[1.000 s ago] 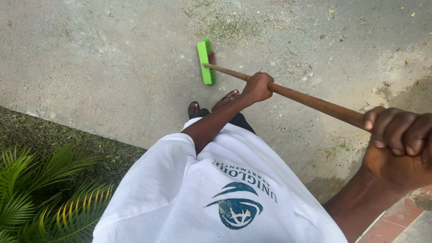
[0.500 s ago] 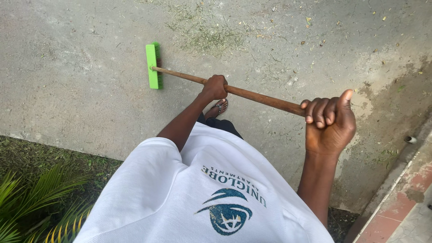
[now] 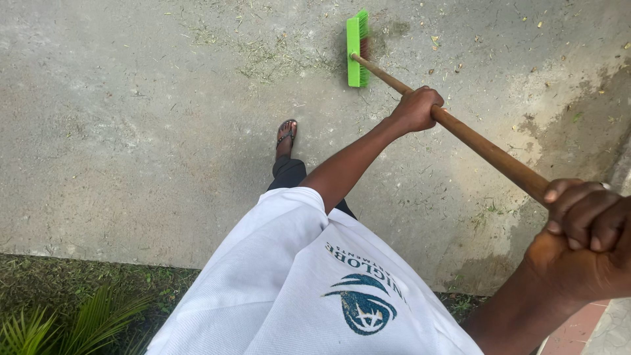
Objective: The person sweeps a concrete walkway with a long-handled broom.
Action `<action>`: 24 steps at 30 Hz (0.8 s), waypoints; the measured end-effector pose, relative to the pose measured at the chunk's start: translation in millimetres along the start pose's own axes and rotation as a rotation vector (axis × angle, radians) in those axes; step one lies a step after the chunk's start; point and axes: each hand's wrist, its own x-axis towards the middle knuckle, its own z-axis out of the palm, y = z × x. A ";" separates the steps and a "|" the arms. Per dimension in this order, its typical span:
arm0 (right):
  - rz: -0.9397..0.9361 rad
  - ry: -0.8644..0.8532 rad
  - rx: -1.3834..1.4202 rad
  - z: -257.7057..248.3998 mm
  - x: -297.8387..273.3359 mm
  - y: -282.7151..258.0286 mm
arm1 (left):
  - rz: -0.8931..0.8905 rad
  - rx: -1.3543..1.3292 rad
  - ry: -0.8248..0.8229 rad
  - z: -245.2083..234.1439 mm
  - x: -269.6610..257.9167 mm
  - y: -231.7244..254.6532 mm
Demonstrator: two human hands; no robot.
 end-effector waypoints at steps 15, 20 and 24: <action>0.507 0.296 0.415 114.6 17.0 82.0 | -0.639 0.212 -0.291 -111.4 -148.2 -152.0; 0.484 0.392 0.328 122.1 25.3 58.3 | -0.505 0.225 -0.378 -109.4 -115.1 -168.9; 0.227 0.344 0.149 113.9 36.0 15.7 | -0.312 0.114 -0.299 -82.3 -35.8 -119.0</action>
